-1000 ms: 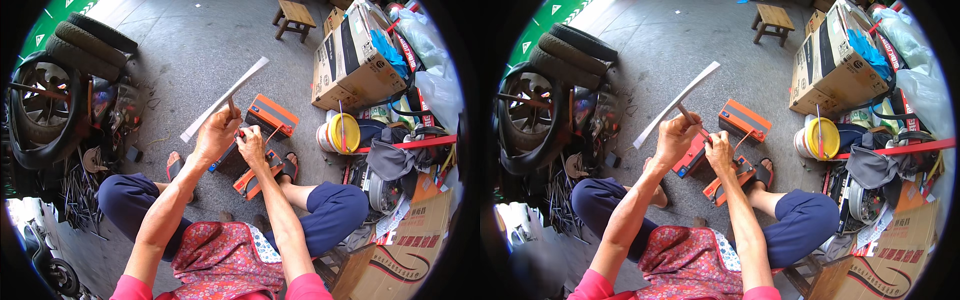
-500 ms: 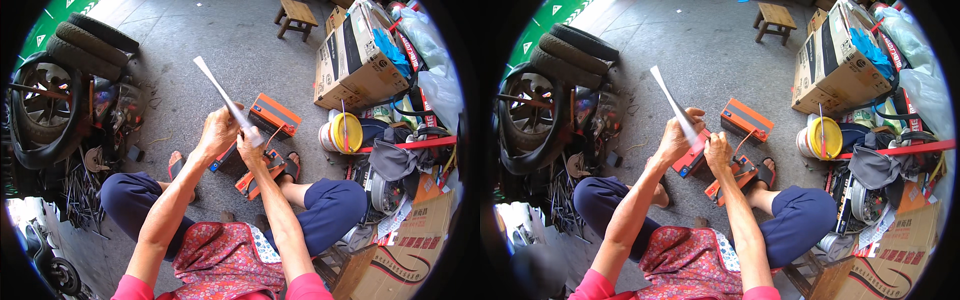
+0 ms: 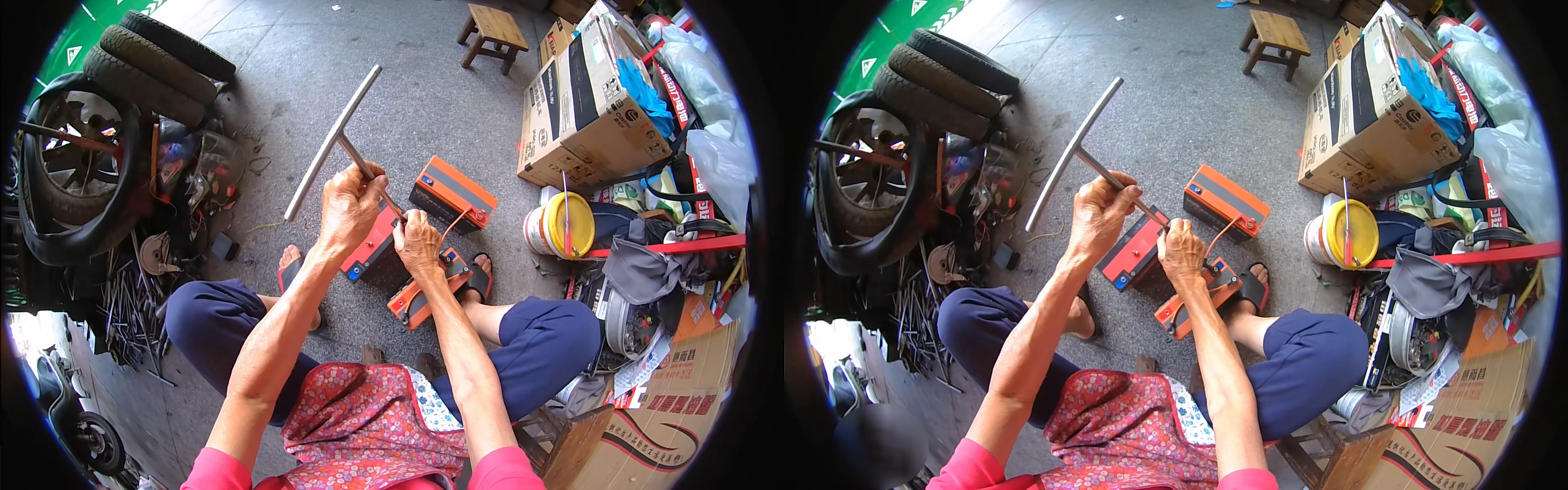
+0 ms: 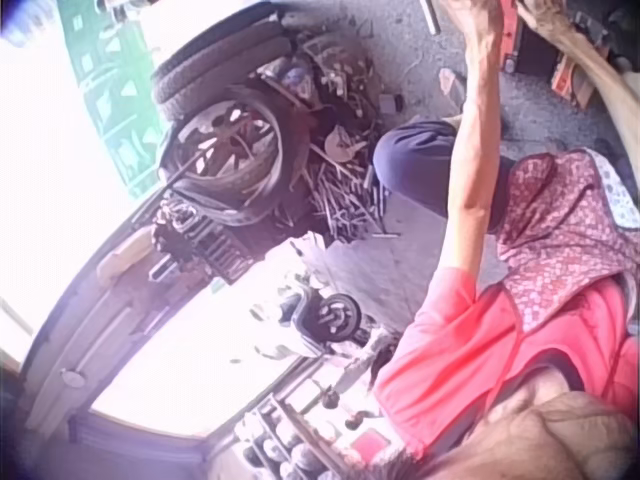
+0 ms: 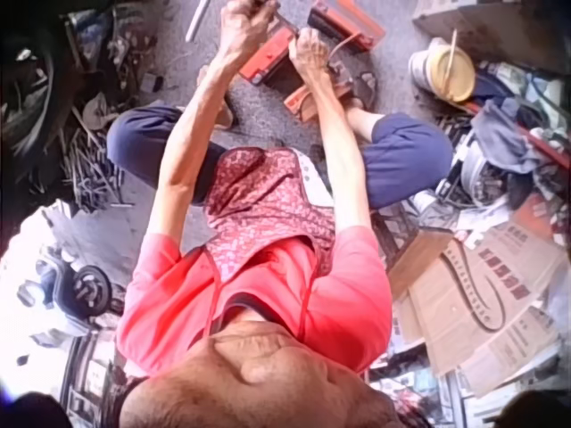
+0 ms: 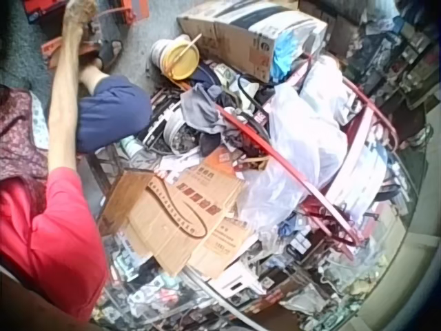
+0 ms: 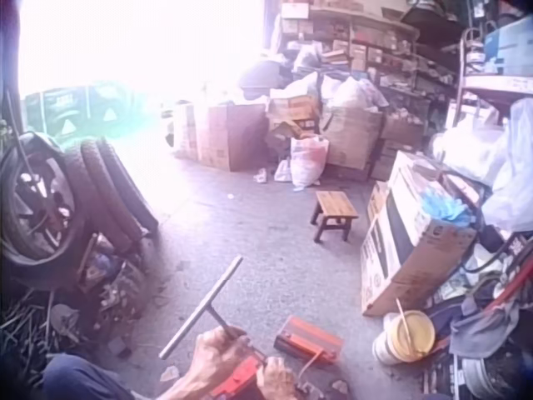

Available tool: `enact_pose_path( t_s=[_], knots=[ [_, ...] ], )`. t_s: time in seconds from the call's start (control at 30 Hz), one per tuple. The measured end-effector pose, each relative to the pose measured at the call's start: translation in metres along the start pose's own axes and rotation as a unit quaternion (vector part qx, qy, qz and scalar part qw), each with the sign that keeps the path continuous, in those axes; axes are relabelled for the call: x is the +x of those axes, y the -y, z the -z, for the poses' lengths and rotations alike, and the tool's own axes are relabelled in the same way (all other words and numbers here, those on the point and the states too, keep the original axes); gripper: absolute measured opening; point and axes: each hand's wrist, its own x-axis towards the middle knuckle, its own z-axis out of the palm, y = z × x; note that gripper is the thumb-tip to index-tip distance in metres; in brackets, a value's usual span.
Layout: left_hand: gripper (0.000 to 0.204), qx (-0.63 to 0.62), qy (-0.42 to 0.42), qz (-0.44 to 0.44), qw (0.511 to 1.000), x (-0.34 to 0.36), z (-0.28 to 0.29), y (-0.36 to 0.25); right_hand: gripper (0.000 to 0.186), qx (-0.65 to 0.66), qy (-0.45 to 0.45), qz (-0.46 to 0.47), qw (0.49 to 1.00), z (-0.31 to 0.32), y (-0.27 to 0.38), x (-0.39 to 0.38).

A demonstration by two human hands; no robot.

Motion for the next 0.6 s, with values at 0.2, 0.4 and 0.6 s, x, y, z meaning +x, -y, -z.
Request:
enact_pose_path(
  t_s=[0.2, 0.4, 0.6],
  knots=[
    [0.009, 0.071, -0.009, 0.018, 0.997, 0.006, 0.015, -0.012, 0.02, 0.037, 0.009, 0.025, 0.999, -0.011, 0.016, -0.008],
    [0.007, 0.062, -0.044, 0.057, 0.995, 0.006, 0.021, 0.011, 0.018, 0.071, 0.029, -0.009, 0.997, -0.019, 0.023, -0.017],
    [0.009, -0.054, -0.101, 0.129, 0.985, 0.009, 0.028, 0.019, 0.016, 0.078, 0.028, -0.015, 0.996, -0.022, 0.015, -0.018]
  ],
)
